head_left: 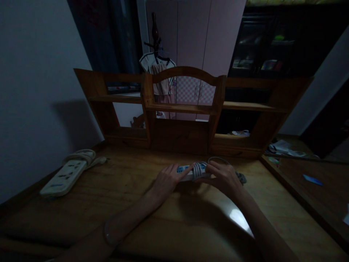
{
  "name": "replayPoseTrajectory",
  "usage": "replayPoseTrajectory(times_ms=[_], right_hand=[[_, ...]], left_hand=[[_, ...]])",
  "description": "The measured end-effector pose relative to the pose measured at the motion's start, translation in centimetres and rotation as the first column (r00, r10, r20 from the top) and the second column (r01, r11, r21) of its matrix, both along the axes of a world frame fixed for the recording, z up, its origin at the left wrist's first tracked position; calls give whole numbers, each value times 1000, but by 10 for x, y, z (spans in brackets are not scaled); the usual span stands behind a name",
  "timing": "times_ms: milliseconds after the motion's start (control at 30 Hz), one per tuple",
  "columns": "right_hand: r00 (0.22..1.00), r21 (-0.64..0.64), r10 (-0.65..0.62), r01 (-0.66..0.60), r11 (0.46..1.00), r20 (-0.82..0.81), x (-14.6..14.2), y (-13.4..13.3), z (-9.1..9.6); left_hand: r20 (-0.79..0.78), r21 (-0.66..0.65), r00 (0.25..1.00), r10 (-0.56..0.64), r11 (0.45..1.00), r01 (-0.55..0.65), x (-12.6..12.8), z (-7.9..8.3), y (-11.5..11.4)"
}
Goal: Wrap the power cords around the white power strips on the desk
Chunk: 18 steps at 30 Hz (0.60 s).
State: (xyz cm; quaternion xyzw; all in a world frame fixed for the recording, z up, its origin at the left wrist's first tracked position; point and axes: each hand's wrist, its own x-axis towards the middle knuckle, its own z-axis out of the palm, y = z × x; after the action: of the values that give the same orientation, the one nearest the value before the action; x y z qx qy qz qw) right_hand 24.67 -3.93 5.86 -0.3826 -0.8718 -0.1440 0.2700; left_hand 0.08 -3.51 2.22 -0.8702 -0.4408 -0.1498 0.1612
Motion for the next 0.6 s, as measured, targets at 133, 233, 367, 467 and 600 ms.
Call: replayPoseTrajectory(times_ms=[133,233,367,467,600], right_hand=[[998,-117,37,-43,992,-52,8,4,4],[992,-206,58,-81,975,-116,7,6,5],[965,-402,71,-171,900,-252,10,4,10],[936,-587,41,-254,769,-350,15,3,15],[892,-704,23,-373,604,-452,18,5,16]], left_hand=[[-32,-5,997,-70,998,69,4,-2,-5],[-69,-3,990,-122,993,122,4,-3,-6],[-118,26,974,-195,980,199,3,-5,-6],[-137,78,955,-264,958,276,5,-7,-6],[-123,144,916,-381,907,397,7,-8,-9]])
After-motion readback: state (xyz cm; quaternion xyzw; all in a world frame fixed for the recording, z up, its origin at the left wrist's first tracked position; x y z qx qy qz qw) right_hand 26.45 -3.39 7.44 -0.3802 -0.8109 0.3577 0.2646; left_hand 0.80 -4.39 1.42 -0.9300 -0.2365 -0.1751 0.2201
